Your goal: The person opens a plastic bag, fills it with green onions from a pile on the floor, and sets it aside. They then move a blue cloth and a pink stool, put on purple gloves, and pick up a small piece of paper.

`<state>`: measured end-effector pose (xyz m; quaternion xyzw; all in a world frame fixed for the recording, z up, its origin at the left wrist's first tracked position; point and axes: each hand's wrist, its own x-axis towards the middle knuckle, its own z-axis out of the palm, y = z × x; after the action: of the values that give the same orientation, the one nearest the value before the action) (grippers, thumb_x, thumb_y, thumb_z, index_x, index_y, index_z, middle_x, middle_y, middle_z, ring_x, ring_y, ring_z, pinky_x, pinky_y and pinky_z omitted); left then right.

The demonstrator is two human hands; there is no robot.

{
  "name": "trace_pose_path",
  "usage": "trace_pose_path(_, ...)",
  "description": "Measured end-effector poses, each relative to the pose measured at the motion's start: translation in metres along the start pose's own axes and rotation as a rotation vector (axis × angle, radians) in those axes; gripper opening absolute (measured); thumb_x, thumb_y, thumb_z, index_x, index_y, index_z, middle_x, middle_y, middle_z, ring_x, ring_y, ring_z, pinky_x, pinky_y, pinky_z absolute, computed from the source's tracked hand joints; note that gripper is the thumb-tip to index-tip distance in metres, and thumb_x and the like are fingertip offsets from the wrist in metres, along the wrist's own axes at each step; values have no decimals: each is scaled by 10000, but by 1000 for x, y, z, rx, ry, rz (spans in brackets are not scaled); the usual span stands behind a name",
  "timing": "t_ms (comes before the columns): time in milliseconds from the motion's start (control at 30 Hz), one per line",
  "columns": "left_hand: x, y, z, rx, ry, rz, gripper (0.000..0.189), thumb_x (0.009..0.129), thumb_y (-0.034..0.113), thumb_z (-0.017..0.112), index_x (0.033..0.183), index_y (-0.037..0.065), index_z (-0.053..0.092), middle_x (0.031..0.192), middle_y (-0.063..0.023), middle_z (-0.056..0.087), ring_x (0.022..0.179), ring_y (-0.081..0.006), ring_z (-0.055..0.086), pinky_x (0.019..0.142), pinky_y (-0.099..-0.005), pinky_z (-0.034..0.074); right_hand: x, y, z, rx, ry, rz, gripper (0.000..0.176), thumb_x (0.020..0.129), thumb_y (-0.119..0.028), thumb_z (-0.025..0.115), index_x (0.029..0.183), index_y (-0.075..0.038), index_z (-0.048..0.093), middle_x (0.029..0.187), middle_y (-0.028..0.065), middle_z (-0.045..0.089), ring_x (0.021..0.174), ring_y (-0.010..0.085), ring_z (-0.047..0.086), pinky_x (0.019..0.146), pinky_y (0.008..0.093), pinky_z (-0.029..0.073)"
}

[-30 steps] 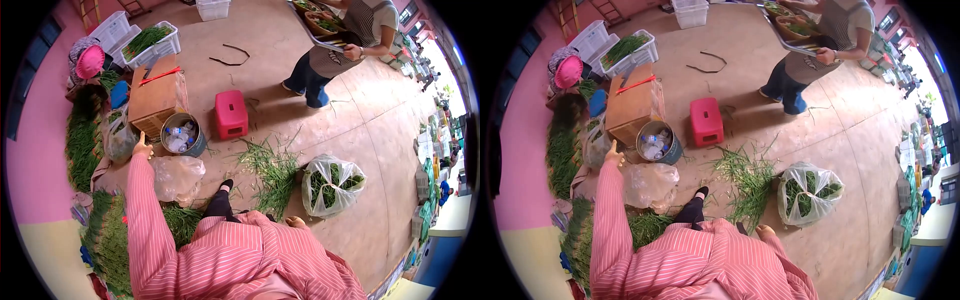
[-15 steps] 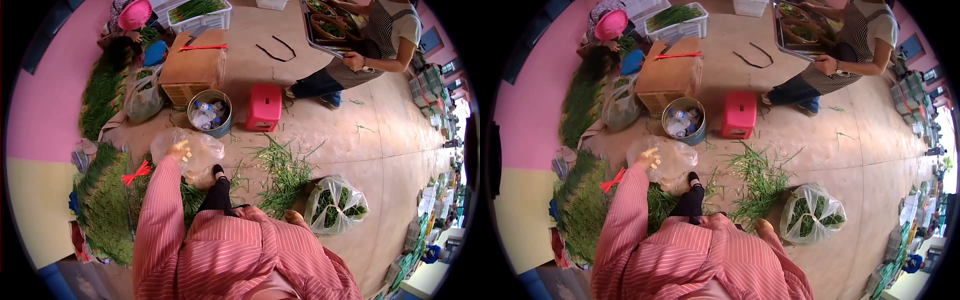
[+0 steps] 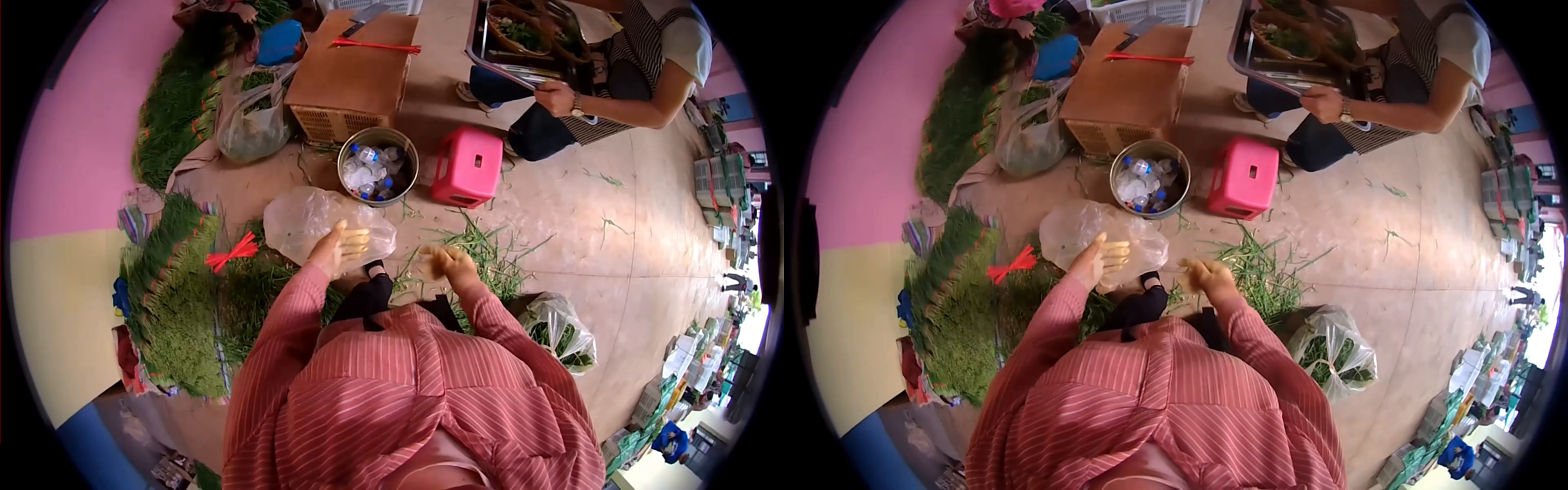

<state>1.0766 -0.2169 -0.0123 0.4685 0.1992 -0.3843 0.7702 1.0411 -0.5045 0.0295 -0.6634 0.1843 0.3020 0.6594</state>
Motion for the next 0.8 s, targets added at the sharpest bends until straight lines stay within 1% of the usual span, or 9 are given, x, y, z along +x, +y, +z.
trace_pose_path(200, 8, 15, 75, -353, -136, 150, 598, 837, 525, 452, 1192, 45, 478, 1040, -87, 563, 871, -188, 559, 754, -287, 465, 52, -45, 57, 520, -550, -94, 555, 873, -464, 428, 1228, -37, 419, 1091, 96, 541, 967, 212, 537, 865, 350, 417)
trace_pose_path(333, 1, 17, 84, -267, 129, 206, 419, 865, 422, 469, 1056, 59, 551, 833, -108, 601, 702, -191, 599, 609, -316, 512, 55, -48, 74, 627, -644, -93, 710, 824, -557, 442, 1299, -47, 304, 1253, 107, 414, 1115, 225, 436, 937, 366, 361)
trace_pose_path(433, -12, 26, 94, -191, 532, 269, 317, 874, 345, 491, 965, 53, 576, 710, -99, 588, 560, -224, 596, 451, -339, 509, 52, -56, 86, 620, -720, -20, 702, 840, -522, 435, 1332, -53, 259, 1307, 114, 361, 1171, 235, 388, 965, 355, 333)
trace_pose_path(500, -15, 28, 91, -164, 668, 272, 312, 874, 343, 493, 948, 52, 581, 713, -86, 589, 585, -205, 593, 493, -326, 509, 44, -67, 97, 685, -713, 79, 470, 929, -305, 350, 1305, -25, 313, 1284, 102, 408, 1143, 204, 424, 968, 322, 335)
trace_pose_path(567, -5, 21, 75, -122, 783, 275, 308, 875, 341, 496, 931, 51, 585, 716, -72, 591, 610, -187, 591, 535, -312, 509, 46, -64, 111, 706, -702, 108, 459, 930, -285, 343, 1307, -25, 317, 1292, 93, 406, 1136, 198, 429, 986, 316, 308)
trace_pose_path(633, 20, -9, 37, 283, 1057, 702, 247, 873, 281, 519, 951, 63, 605, 755, -82, 623, 677, -148, 575, 653, -266, 481, 48, -61, 118, 751, -675, 156, 447, 929, -269, 340, 1303, -26, 326, 1294, 83, 406, 1123, 192, 436, 1000, 312, 284)
trace_pose_path(733, 10, 1, 42, 21, 1081, 727, 267, 867, 298, 526, 855, 44, 608, 776, -33, 609, 702, -107, 539, 669, -254, 451, 44, -53, 114, 733, -691, 176, 440, 924, -280, 347, 1285, -28, 343, 1272, 81, 415, 1107, 192, 439, 987, 315, 291)
trace_pose_path(767, 2, 4, 48, -64, 1024, 720, 239, 890, 246, 472, 944, 63, 616, 875, -69, 625, 774, -141, 560, 747, -276, 447, 43, -53, 112, 702, -708, 165, 438, 922, -284, 350, 1279, -29, 349, 1265, 80, 418, 1102, 192, 440, 983, 316, 293)
trace_pose_path(800, 31, -34, -5, 115, 1059, 707, 303, 912, 277, 402, 949, 67, 617, 939, -66, 616, 843, -146, 554, 797, -297, 433, 42, -53, 112, 660, -733, 162, 436, 921, -288, 352, 1273, -30, 354, 1258, 79, 421, 1096, 192, 441, 979, 318, 295)
